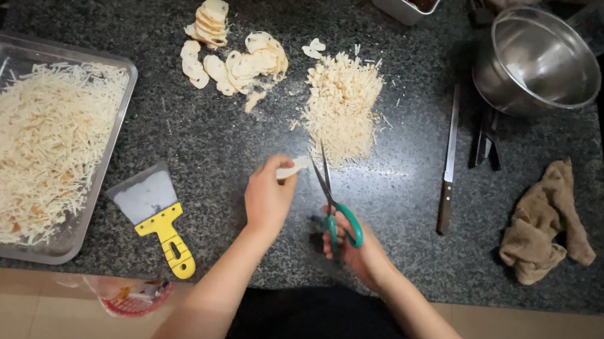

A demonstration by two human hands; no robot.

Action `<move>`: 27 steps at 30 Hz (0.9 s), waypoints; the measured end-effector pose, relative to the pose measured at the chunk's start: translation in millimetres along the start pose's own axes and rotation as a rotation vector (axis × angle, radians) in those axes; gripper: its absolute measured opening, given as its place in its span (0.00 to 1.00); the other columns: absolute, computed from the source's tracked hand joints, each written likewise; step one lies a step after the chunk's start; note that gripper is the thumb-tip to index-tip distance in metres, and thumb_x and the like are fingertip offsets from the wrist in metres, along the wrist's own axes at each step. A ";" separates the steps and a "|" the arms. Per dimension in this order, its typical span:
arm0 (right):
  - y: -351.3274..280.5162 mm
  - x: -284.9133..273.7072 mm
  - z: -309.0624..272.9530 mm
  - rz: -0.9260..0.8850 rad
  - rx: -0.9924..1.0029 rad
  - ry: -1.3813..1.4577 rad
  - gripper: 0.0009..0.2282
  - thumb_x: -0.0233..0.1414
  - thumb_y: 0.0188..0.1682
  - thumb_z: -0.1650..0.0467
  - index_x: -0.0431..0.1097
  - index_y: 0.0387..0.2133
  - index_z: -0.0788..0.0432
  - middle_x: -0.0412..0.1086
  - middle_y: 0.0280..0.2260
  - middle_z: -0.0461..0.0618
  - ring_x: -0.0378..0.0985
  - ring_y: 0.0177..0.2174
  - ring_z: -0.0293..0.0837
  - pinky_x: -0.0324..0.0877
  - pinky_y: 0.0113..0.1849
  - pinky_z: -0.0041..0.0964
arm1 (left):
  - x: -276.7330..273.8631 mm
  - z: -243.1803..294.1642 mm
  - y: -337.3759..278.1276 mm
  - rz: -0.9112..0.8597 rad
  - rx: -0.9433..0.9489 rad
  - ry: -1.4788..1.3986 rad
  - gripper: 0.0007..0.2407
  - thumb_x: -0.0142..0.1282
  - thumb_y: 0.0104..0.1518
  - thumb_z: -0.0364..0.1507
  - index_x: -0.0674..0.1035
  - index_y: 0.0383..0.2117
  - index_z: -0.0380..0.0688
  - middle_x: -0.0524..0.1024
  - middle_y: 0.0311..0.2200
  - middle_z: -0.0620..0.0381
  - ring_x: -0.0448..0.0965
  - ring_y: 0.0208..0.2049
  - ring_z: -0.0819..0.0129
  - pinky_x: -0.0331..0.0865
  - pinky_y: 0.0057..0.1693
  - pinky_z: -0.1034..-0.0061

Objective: Shredding a white food ingredient into thin strips using a knife and scissors.

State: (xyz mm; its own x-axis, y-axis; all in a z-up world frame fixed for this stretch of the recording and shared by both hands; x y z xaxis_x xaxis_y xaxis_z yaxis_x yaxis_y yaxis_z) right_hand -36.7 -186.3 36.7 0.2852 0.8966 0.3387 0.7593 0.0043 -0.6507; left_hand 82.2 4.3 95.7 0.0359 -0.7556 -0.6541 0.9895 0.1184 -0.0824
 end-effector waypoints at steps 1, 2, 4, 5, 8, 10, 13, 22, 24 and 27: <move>-4.0 6.4 -2.5 -0.011 0.027 0.000 0.29 0.54 0.53 0.58 0.63 0.63 0.64 0.72 0.26 0.62 0.78 0.26 0.53 0.75 0.29 0.44 | -4.0 7.7 -3.2 0.006 0.033 -0.094 0.06 0.61 0.53 0.27 0.80 0.34 0.56 0.81 0.35 0.49 0.84 0.42 0.39 0.79 0.47 0.53; -8.0 12.9 -5.1 -0.022 0.055 0.000 0.29 0.52 0.54 0.58 0.62 0.64 0.64 0.71 0.27 0.60 0.76 0.26 0.52 0.73 0.31 0.42 | -8.2 15.4 -6.4 0.013 0.065 -0.188 0.07 0.61 0.51 0.24 0.81 0.34 0.54 0.82 0.34 0.47 0.84 0.42 0.40 0.80 0.46 0.57; -13.2 21.7 -13.5 -0.026 0.061 0.013 0.29 0.52 0.54 0.57 0.61 0.65 0.62 0.71 0.27 0.58 0.75 0.26 0.50 0.73 0.31 0.40 | -3.7 19.7 -6.5 -0.003 0.116 -0.261 0.09 0.62 0.49 0.21 0.81 0.33 0.53 0.81 0.34 0.47 0.83 0.43 0.40 0.80 0.47 0.60; -15.6 27.0 -16.9 -0.034 0.071 0.023 0.28 0.51 0.55 0.57 0.61 0.65 0.60 0.71 0.28 0.55 0.74 0.27 0.48 0.72 0.31 0.38 | -2.1 23.2 -7.1 -0.016 0.163 -0.333 0.10 0.63 0.47 0.18 0.81 0.32 0.51 0.81 0.34 0.48 0.83 0.43 0.41 0.79 0.48 0.63; -12.2 17.4 -14.4 -0.020 0.070 0.038 0.28 0.52 0.55 0.59 0.61 0.65 0.62 0.70 0.29 0.55 0.74 0.27 0.47 0.71 0.30 0.38 | 12.3 18.5 -3.0 -0.083 0.182 -0.362 0.11 0.63 0.47 0.18 0.84 0.34 0.49 0.81 0.37 0.52 0.83 0.46 0.47 0.78 0.51 0.62; -18.4 19.1 -21.7 -0.011 0.055 0.024 0.28 0.52 0.56 0.59 0.60 0.66 0.64 0.69 0.29 0.55 0.73 0.27 0.47 0.70 0.31 0.39 | 18.4 14.2 -2.7 -0.120 0.173 -0.419 0.13 0.61 0.46 0.17 0.83 0.38 0.46 0.80 0.40 0.49 0.81 0.49 0.45 0.77 0.54 0.62; -19.4 13.4 -25.9 -0.003 0.032 0.027 0.28 0.50 0.57 0.61 0.59 0.67 0.66 0.69 0.29 0.56 0.72 0.27 0.47 0.69 0.30 0.39 | 38.0 -4.5 2.3 -0.213 -0.014 -0.674 0.22 0.60 0.45 0.16 0.80 0.50 0.42 0.79 0.43 0.44 0.81 0.47 0.54 0.76 0.55 0.67; -29.5 27.1 -32.4 -0.074 0.077 0.110 0.27 0.49 0.56 0.61 0.61 0.65 0.64 0.70 0.28 0.56 0.73 0.24 0.48 0.70 0.28 0.40 | 41.9 -27.0 1.9 -0.136 -0.322 -0.924 0.14 0.65 0.57 0.24 0.82 0.49 0.36 0.81 0.36 0.51 0.79 0.37 0.73 0.77 0.47 0.80; -31.4 31.0 -32.7 -0.087 0.092 0.118 0.27 0.49 0.55 0.61 0.61 0.65 0.63 0.71 0.27 0.55 0.73 0.24 0.47 0.70 0.28 0.39 | 46.3 -29.0 1.4 -0.119 -0.308 -0.930 0.13 0.66 0.56 0.23 0.82 0.48 0.36 0.80 0.35 0.54 0.80 0.37 0.74 0.77 0.46 0.83; -31.9 32.3 -30.8 -0.072 0.102 0.140 0.26 0.51 0.54 0.61 0.63 0.63 0.65 0.70 0.28 0.58 0.73 0.24 0.50 0.69 0.27 0.40 | 54.3 -41.3 1.1 -0.068 -0.386 -0.976 0.18 0.69 0.54 0.24 0.79 0.52 0.36 0.82 0.39 0.47 0.81 0.39 0.70 0.79 0.47 0.79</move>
State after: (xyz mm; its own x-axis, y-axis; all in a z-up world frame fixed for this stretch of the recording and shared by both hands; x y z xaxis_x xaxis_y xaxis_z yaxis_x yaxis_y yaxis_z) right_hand -33.7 -171.1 89.3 0.3164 0.8222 0.4732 0.7193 0.1172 -0.6847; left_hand 79.5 -9.9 29.1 0.2488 -0.9392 0.2366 0.8882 0.1238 -0.4425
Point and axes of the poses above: each hand's wrist, its own y-axis towards the middle knuckle, its own x-axis out of the palm, z = x × y, the point moved 9 cm from there along y, towards the middle knuckle
